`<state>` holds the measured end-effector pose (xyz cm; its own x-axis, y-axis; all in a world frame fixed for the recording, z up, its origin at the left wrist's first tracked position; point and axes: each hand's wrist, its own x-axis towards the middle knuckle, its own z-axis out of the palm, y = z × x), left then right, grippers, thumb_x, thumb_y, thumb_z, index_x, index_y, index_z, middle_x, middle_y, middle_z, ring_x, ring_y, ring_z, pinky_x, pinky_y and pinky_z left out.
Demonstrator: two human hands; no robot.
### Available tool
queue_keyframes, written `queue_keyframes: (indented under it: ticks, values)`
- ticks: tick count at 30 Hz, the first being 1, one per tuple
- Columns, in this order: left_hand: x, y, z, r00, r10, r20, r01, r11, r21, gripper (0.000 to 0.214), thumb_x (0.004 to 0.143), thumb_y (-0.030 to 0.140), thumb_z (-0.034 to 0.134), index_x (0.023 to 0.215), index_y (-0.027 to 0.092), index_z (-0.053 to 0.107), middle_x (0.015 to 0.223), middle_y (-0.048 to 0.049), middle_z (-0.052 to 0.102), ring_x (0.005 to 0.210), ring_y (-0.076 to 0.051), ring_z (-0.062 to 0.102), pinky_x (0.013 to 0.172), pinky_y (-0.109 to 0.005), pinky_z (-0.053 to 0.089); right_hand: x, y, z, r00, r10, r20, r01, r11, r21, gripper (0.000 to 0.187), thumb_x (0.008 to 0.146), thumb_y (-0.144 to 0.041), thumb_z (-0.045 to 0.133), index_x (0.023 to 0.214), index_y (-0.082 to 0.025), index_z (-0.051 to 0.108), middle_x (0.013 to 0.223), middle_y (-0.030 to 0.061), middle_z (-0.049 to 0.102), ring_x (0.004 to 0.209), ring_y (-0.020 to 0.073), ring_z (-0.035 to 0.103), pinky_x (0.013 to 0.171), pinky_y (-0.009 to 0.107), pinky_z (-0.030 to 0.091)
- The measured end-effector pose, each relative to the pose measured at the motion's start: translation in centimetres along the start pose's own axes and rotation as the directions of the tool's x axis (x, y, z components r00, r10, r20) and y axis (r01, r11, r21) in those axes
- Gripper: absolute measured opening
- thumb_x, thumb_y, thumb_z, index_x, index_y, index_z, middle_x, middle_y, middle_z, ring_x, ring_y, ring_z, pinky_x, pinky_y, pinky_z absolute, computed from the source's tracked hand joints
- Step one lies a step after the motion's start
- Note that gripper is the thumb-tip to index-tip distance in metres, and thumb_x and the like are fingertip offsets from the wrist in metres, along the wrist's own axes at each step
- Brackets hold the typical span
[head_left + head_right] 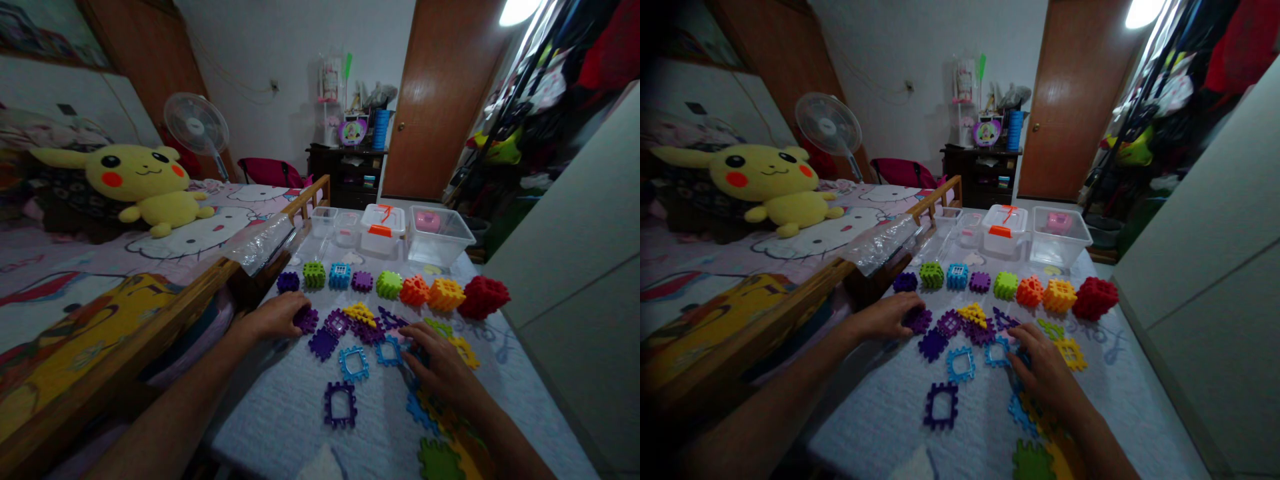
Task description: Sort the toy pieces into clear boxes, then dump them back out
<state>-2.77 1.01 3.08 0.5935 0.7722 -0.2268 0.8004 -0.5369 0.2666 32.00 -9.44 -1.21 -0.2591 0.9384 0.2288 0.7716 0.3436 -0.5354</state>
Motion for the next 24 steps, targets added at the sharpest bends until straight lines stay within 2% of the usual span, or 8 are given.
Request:
queue_keyframes:
  ticks: [6, 11, 16, 21, 24]
  values:
    - [0.2, 0.2, -0.1, 1.000, 0.020, -0.005, -0.020, 1.000, -0.013, 0.043, 0.068, 0.027, 0.070, 0.110, 0.021, 0.063, 0.113, -0.0068, 0.062, 0.107, -0.025, 0.057, 0.092, -0.032, 0.044, -0.1, 0.0, 0.1, 1.000, -0.008, -0.007, 0.008, 1.000, 0.015, 0.030, 0.088, -0.028, 0.055, 0.116, -0.022, 0.063, 0.118, 0.0112, 0.064, 0.102, 0.0246, 0.066, 0.088, 0.040, 0.055]
    - [0.6, 0.1, 0.2, 0.998, 0.064, -0.015, -0.064, 0.998, 0.015, 0.041, 0.068, 0.027, 0.068, 0.108, 0.018, 0.063, 0.111, -0.0088, 0.062, 0.105, -0.026, 0.058, 0.091, -0.033, 0.046, -0.1, 0.0, 0.2, 1.000, 0.005, -0.003, -0.005, 1.000, 0.024, 0.030, 0.087, -0.027, 0.056, 0.115, -0.021, 0.064, 0.117, 0.0111, 0.065, 0.102, 0.0252, 0.066, 0.088, 0.041, 0.055]
    - [0.5, 0.2, 0.2, 0.998, 0.052, -0.016, -0.051, 0.997, 0.059, 0.038, 0.066, 0.028, 0.068, 0.102, 0.017, 0.064, 0.107, -0.0099, 0.063, 0.102, -0.027, 0.059, 0.089, -0.034, 0.047, 0.0, -0.1, 0.1, 1.000, 0.003, 0.006, -0.003, 1.000, 0.026, 0.030, 0.087, -0.027, 0.055, 0.115, -0.021, 0.064, 0.116, 0.0114, 0.065, 0.101, 0.0249, 0.066, 0.088, 0.041, 0.055]
    - [0.5, 1.6, -1.2, 0.985, 0.073, -0.158, -0.071, 0.997, 0.019, 0.039, 0.068, 0.028, 0.068, 0.105, 0.020, 0.061, 0.107, -0.0067, 0.062, 0.103, -0.023, 0.058, 0.092, -0.032, 0.045, -0.1, -0.1, 0.0, 1.000, 0.000, 0.017, 0.000, 1.000, 0.017, 0.030, 0.089, -0.028, 0.055, 0.117, -0.021, 0.063, 0.118, 0.0114, 0.064, 0.106, 0.0253, 0.064, 0.090, 0.041, 0.054]
    - [2.1, 3.7, -2.6, 0.959, 0.114, -0.260, -0.109, 0.993, 0.037, 0.041, 0.068, 0.030, 0.069, 0.107, 0.020, 0.060, 0.109, -0.0070, 0.062, 0.105, -0.024, 0.057, 0.095, -0.034, 0.043, -0.1, -0.1, 0.1, 1.000, 0.004, 0.025, -0.005, 1.000, 0.014, 0.030, 0.088, -0.027, 0.056, 0.117, -0.021, 0.062, 0.119, 0.0113, 0.063, 0.108, 0.0258, 0.063, 0.092, 0.042, 0.053]
